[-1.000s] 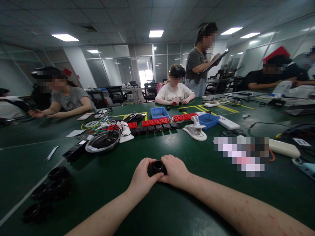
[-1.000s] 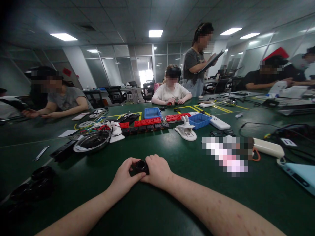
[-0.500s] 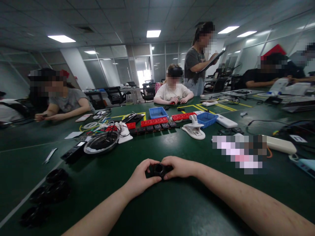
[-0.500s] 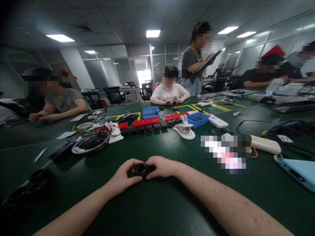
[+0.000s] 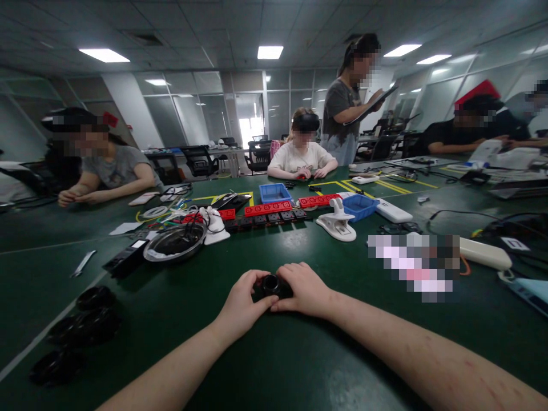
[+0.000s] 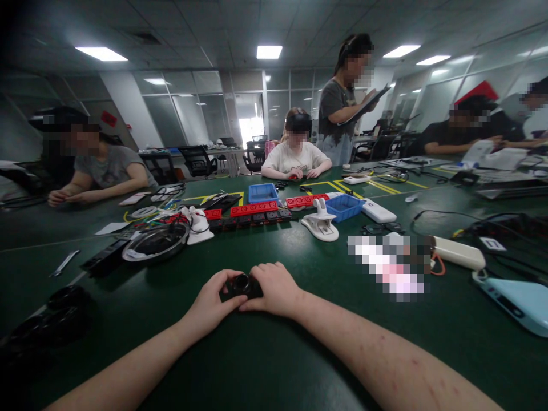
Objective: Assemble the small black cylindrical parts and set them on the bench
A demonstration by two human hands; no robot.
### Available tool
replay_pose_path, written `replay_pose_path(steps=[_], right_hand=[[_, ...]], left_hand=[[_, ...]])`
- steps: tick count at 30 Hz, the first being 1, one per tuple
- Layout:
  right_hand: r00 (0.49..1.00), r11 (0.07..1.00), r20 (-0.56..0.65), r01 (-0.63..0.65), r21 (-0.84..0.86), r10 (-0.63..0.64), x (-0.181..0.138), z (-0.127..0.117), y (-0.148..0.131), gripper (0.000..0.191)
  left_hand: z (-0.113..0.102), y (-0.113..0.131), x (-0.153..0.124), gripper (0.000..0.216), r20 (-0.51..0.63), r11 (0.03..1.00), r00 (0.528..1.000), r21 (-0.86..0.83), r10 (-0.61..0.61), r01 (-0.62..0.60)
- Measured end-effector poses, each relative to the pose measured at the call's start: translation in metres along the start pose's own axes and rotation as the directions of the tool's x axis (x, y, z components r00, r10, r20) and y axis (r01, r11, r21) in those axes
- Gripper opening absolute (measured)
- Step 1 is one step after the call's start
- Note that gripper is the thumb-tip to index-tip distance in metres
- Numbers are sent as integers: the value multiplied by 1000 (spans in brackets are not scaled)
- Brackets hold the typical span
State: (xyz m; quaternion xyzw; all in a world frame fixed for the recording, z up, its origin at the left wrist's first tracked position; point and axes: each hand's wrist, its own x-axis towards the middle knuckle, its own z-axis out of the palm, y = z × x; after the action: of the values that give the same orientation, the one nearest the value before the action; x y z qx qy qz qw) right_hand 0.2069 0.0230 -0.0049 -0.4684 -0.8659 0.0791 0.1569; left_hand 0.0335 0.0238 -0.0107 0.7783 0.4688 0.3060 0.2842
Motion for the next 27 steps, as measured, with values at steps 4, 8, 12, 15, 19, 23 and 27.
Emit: replay_pose_path(steps=[4,8,12,15,19,23,27], right_hand=[[985,966,104,107,234,-135,2,-6,12,50],[944,918,228,140,372,-237,6,-9,23,38],[936,892,246,127,434,-253,9,-8,30,28],[951,904,240,79,420,-195,9,-5,27,30],[980,966,199,-42,256,-10,5,1,14,37],[990,993,70,-120,-8,120,2,8,-1,44],[994,995,51,-98,13,98,1,3,-2,54]], left_hand=[[-6,-2,2,32,130,998,990,-50,50,-44],[-8,-4,2,36,203,996,977,-75,67,-53],[-6,-5,2,33,171,990,978,-92,119,-105],[-4,-5,1,32,165,991,980,-93,107,-93],[-1,-3,0,33,137,997,990,-83,14,-3],[3,-1,-1,33,33,998,999,-61,-25,27],[1,-2,0,33,34,999,999,-41,2,0]])
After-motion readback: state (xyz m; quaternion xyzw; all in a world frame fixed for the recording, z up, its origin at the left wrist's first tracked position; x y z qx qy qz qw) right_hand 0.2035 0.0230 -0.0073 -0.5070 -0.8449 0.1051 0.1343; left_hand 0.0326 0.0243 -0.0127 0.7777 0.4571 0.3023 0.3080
